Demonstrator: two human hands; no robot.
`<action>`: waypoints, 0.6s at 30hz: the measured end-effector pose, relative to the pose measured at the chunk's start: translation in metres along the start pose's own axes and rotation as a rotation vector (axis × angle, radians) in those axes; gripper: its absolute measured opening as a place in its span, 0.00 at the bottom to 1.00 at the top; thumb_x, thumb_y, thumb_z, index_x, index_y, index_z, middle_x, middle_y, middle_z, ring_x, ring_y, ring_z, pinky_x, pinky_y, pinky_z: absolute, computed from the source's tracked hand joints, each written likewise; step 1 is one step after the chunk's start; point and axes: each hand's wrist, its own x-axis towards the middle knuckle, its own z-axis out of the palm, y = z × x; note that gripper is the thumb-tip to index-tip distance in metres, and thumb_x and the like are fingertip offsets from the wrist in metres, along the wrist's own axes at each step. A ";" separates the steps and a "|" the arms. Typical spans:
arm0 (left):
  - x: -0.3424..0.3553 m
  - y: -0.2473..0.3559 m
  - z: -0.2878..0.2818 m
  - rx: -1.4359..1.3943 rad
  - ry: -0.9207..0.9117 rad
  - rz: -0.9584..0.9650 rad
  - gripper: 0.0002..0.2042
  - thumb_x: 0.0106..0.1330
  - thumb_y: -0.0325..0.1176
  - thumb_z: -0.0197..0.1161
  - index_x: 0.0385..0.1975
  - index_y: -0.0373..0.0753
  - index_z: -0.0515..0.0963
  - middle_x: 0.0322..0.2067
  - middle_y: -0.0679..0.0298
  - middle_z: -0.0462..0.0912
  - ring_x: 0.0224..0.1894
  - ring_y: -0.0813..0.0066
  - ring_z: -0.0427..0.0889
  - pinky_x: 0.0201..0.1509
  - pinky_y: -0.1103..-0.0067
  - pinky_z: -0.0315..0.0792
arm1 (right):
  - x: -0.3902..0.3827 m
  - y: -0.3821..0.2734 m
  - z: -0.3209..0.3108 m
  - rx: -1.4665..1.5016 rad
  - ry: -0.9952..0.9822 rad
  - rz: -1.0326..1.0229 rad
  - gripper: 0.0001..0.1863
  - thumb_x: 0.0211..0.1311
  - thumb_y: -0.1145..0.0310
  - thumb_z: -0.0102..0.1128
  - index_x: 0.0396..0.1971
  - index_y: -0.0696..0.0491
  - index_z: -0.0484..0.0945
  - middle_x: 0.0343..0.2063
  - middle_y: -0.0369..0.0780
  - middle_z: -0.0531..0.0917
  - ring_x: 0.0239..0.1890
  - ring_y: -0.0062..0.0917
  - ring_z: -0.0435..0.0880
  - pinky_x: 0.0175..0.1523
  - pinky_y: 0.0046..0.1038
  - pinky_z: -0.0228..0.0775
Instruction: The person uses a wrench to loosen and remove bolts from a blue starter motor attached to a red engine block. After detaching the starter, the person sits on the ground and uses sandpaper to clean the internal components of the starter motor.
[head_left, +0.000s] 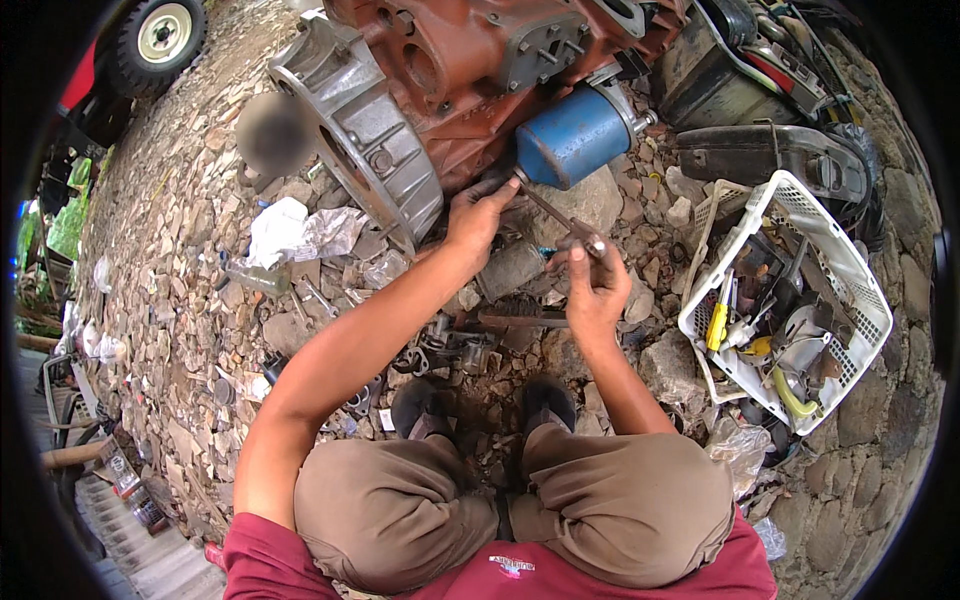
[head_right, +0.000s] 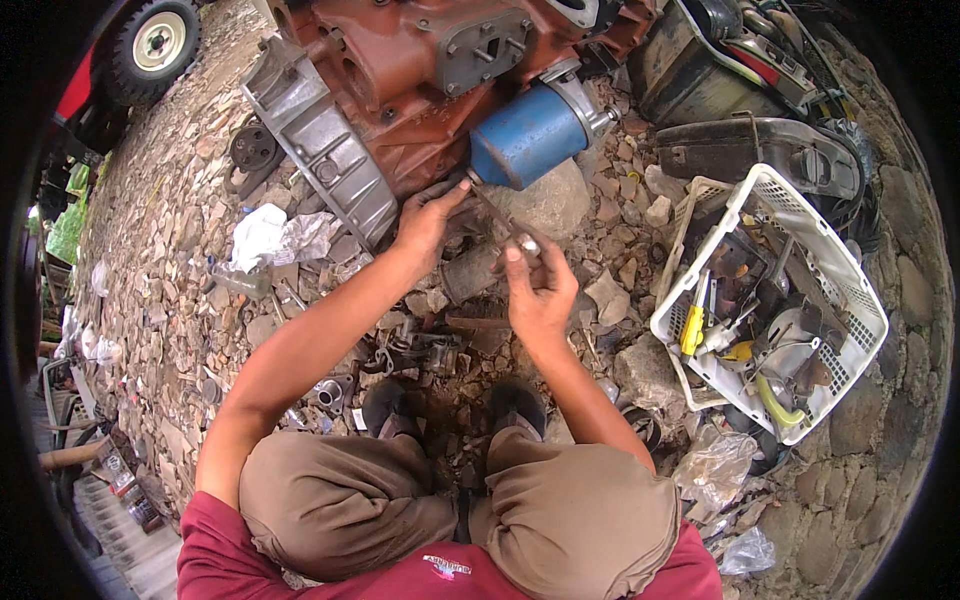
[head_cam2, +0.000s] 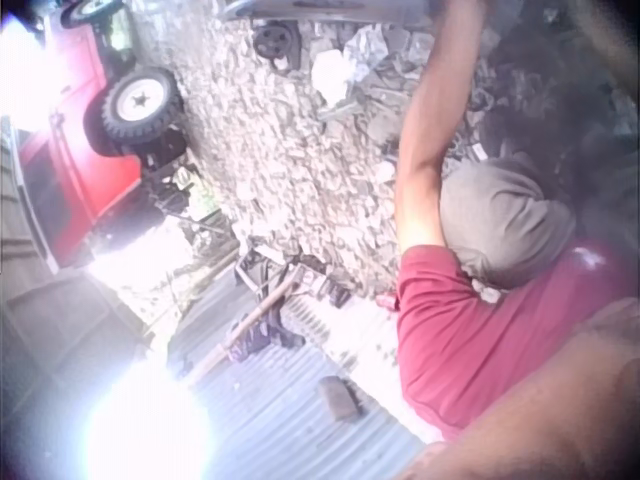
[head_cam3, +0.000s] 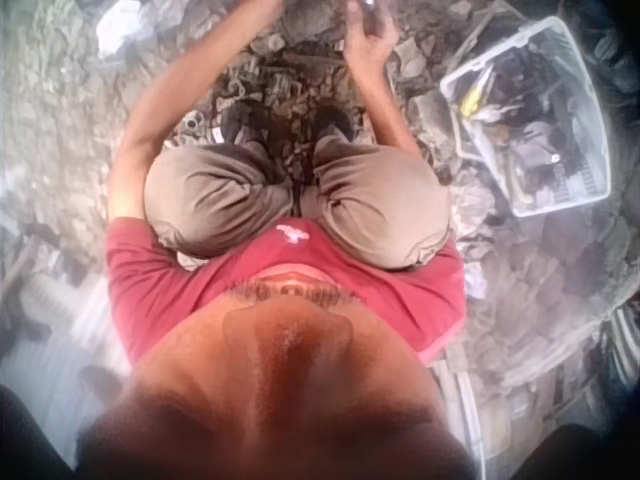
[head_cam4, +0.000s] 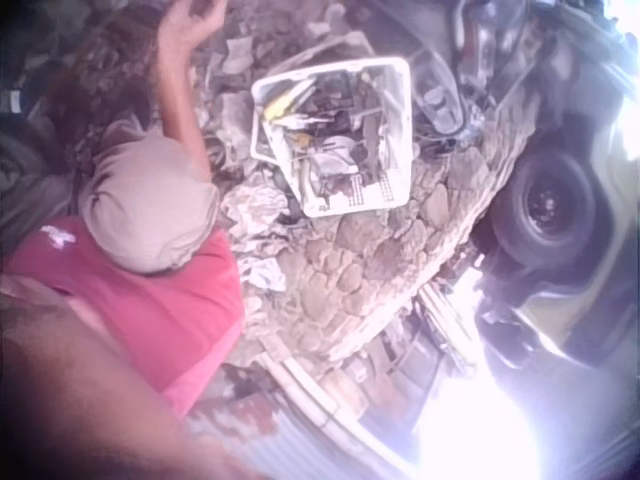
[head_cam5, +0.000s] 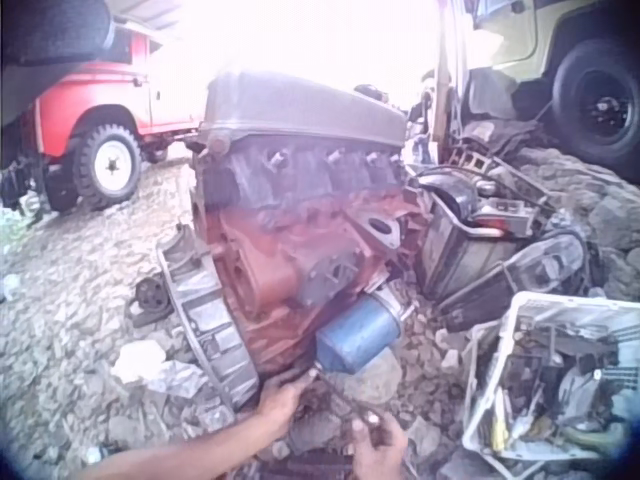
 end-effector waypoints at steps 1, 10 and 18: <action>-0.004 0.002 0.004 -0.037 -0.014 -0.042 0.16 0.65 0.35 0.65 0.47 0.32 0.77 0.43 0.59 0.82 0.45 0.69 0.81 0.53 0.73 0.73 | 0.002 -0.002 -0.002 0.027 0.003 -0.011 0.16 0.66 0.69 0.62 0.49 0.62 0.76 0.35 0.41 0.83 0.36 0.23 0.82 0.39 0.24 0.76; -0.005 0.007 -0.002 -0.029 -0.030 -0.046 0.16 0.65 0.35 0.65 0.46 0.31 0.77 0.41 0.60 0.82 0.44 0.69 0.81 0.51 0.74 0.74 | 0.025 -0.029 0.007 -0.552 -0.157 -0.317 0.11 0.58 0.73 0.67 0.40 0.57 0.83 0.31 0.44 0.83 0.30 0.30 0.82 0.36 0.26 0.73; -0.007 0.012 0.006 -0.075 0.053 -0.126 0.19 0.65 0.40 0.64 0.48 0.33 0.75 0.44 0.58 0.80 0.47 0.68 0.80 0.51 0.71 0.73 | 0.011 -0.025 -0.004 -0.545 -0.142 -0.380 0.11 0.61 0.74 0.63 0.44 0.57 0.82 0.30 0.44 0.83 0.31 0.28 0.83 0.37 0.26 0.74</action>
